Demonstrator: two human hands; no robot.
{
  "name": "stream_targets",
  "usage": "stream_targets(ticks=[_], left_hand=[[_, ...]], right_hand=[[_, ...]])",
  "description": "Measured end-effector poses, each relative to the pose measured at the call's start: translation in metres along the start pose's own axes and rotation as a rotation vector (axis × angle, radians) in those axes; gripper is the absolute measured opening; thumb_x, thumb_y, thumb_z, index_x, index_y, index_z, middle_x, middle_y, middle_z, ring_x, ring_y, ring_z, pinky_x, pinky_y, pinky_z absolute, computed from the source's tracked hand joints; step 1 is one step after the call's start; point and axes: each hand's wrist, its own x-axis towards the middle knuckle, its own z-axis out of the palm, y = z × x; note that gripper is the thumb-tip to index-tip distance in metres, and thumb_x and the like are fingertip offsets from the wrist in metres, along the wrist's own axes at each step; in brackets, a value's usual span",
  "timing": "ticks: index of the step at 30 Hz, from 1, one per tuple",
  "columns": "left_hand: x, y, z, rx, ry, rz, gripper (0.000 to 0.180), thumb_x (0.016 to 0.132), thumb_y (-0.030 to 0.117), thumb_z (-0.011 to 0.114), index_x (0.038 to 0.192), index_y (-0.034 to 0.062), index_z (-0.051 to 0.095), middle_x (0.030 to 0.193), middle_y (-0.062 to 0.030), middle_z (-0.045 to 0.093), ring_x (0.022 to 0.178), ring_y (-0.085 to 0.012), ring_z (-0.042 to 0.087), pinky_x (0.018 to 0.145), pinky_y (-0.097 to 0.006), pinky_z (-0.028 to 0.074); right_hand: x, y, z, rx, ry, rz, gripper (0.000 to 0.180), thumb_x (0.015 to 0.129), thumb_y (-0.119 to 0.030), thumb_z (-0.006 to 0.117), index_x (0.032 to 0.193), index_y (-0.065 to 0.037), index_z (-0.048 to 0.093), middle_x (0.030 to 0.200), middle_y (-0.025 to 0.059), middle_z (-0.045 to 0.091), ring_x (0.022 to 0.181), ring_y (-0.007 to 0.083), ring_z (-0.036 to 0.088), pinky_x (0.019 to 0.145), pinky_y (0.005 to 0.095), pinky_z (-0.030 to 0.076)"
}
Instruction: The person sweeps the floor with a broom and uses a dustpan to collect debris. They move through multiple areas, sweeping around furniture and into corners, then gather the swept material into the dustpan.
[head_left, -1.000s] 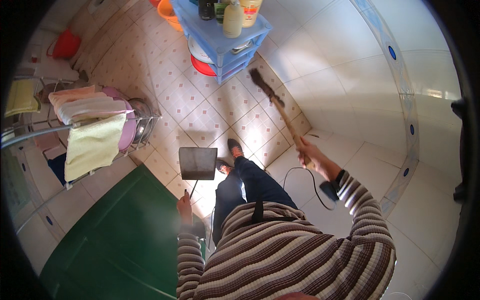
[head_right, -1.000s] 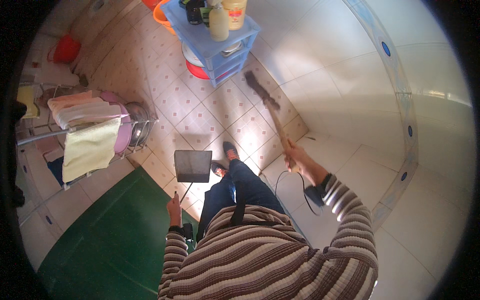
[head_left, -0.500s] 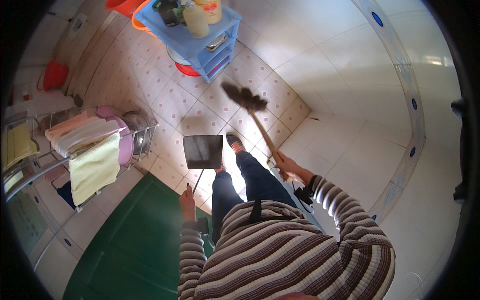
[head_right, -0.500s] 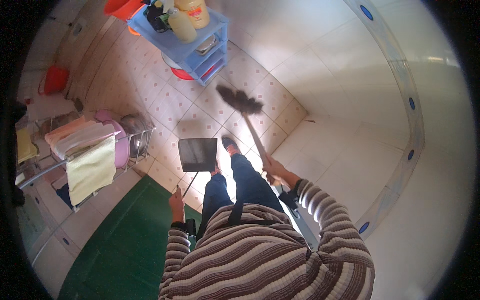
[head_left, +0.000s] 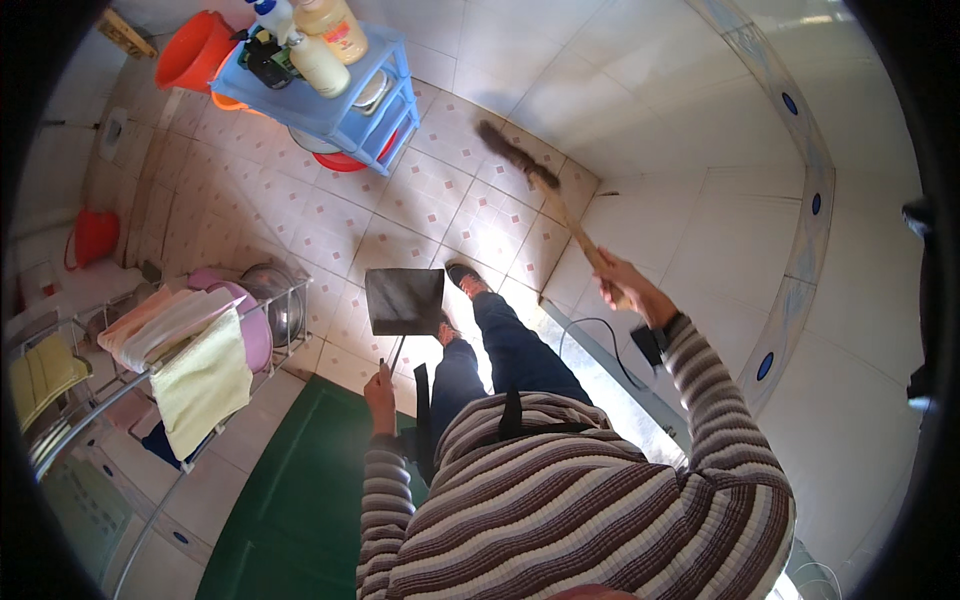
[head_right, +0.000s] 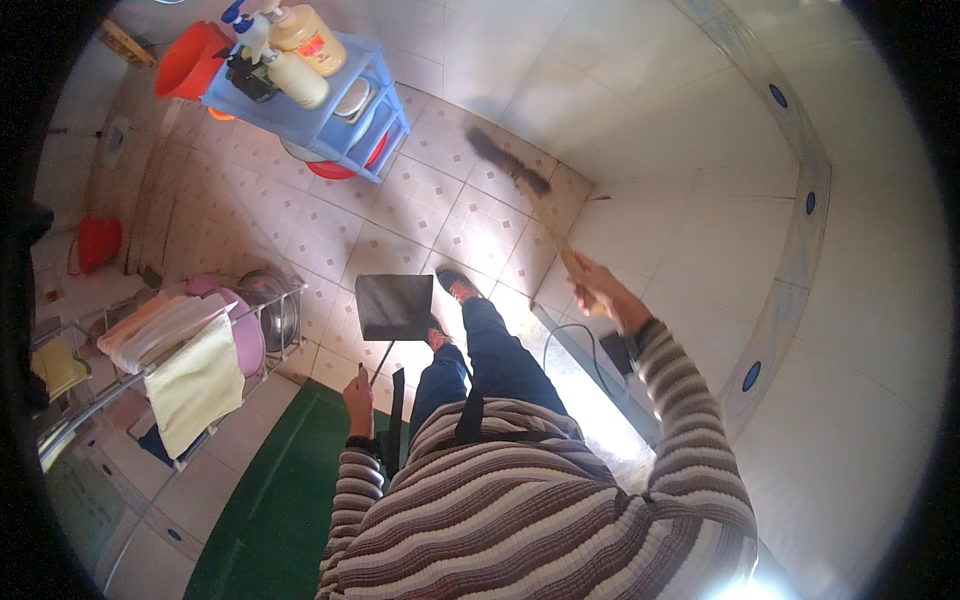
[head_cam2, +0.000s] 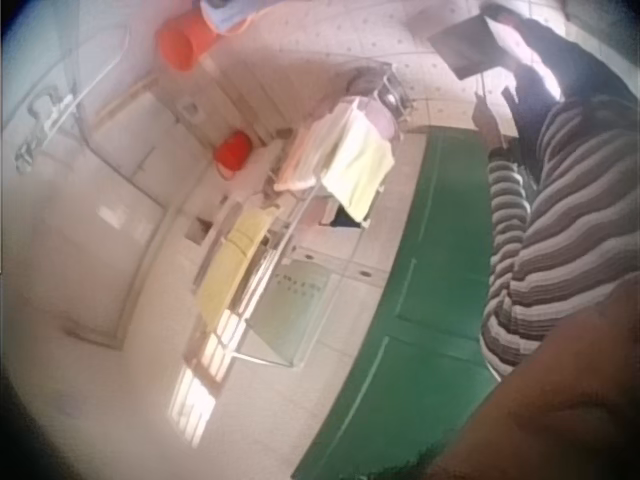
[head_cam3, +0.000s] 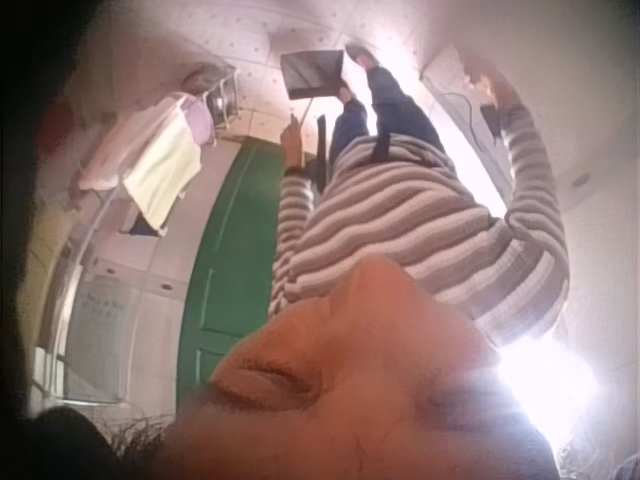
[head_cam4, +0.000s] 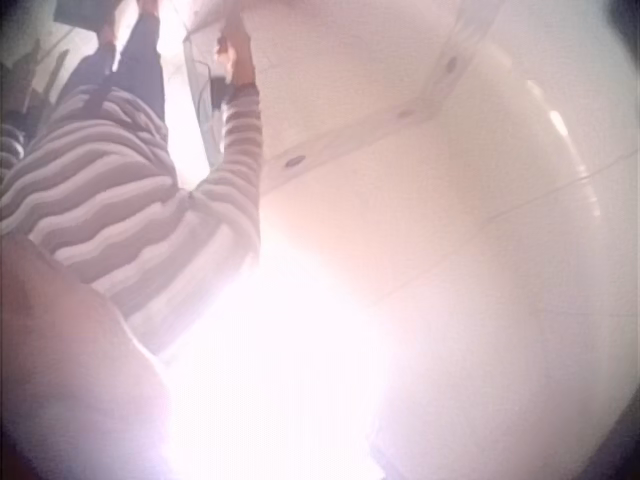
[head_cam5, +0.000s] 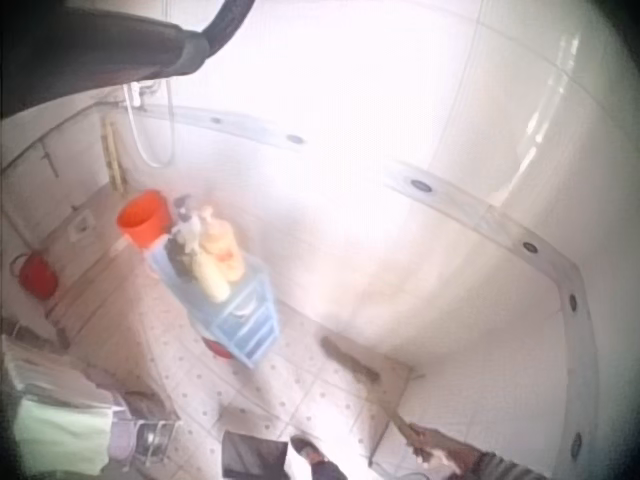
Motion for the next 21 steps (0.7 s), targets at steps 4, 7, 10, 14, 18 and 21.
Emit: stream_targets(ticks=[4, 7, 10, 14, 18, 21], left_hand=[[0.003, -0.001, 0.002, 0.046, 0.001, 0.043, 0.051, 0.091, 0.037, 0.052, 0.055, 0.0026, 0.045, 0.049, -0.0005, 0.04, 0.047, -0.0093, 0.036, 0.044, -0.03, 0.028], [0.01, -0.001, 0.001, 0.116, 0.023, 0.124, 0.051, 0.092, 0.037, 0.051, 0.052, 0.006, 0.042, 0.048, 0.0017, 0.038, 0.045, -0.0071, 0.034, 0.041, -0.029, 0.025], [0.017, -0.002, 0.0, 0.066, -0.042, 0.068, 0.051, 0.092, 0.038, 0.051, 0.055, 0.0024, 0.045, 0.048, -0.0007, 0.039, 0.047, -0.0101, 0.035, 0.044, -0.032, 0.026], [0.019, -0.002, -0.003, 0.094, -0.083, 0.002, 0.052, 0.092, 0.039, 0.05, 0.056, 0.001, 0.046, 0.048, -0.0017, 0.039, 0.047, -0.0116, 0.035, 0.045, -0.034, 0.027], [0.015, -0.004, -0.01, 0.096, -0.096, 0.024, 0.053, 0.092, 0.04, 0.05, 0.055, 0.0011, 0.046, 0.047, -0.0015, 0.039, 0.047, -0.0117, 0.036, 0.045, -0.034, 0.027], [0.013, -0.008, -0.013, 0.12, -0.095, 0.056, 0.053, 0.092, 0.039, 0.05, 0.054, 0.0014, 0.045, 0.048, -0.0011, 0.039, 0.047, -0.0113, 0.035, 0.045, -0.033, 0.028]], right_hand=[[0.053, 0.023, -0.007, 0.108, -0.072, -0.021, 0.078, 0.085, -0.012, 0.055, 0.145, -0.023, 0.007, 0.058, 0.0022, 0.049, 0.043, 0.0126, 0.048, 0.036, 0.0279, 0.042], [0.043, 0.082, 0.028, 0.03, 0.008, 0.024, 0.081, 0.082, -0.012, 0.056, 0.146, -0.02, 0.007, 0.056, 0.0027, 0.047, 0.043, 0.0134, 0.047, 0.038, 0.0287, 0.042], [-0.011, 0.115, 0.036, 0.083, -0.068, 0.034, 0.079, 0.082, -0.011, 0.058, 0.145, -0.016, 0.011, 0.057, 0.0029, 0.049, 0.043, 0.012, 0.048, 0.037, 0.0272, 0.041], [-0.078, 0.116, 0.015, 0.267, -0.022, 0.162, 0.075, 0.083, -0.01, 0.059, 0.145, -0.018, 0.018, 0.058, 0.0011, 0.05, 0.043, 0.0097, 0.047, 0.038, 0.0244, 0.04], [-0.078, 0.122, 0.009, 0.152, 0.148, 0.076, 0.069, 0.081, -0.008, 0.059, 0.142, -0.011, 0.026, 0.059, 0.0026, 0.049, 0.043, 0.0125, 0.049, 0.036, 0.0263, 0.04], [-0.033, 0.124, -0.001, 0.069, 0.217, -0.073, 0.072, 0.083, -0.008, 0.057, 0.144, -0.017, 0.021, 0.061, 0.0033, 0.048, 0.046, 0.0129, 0.047, 0.038, 0.028, 0.04]])
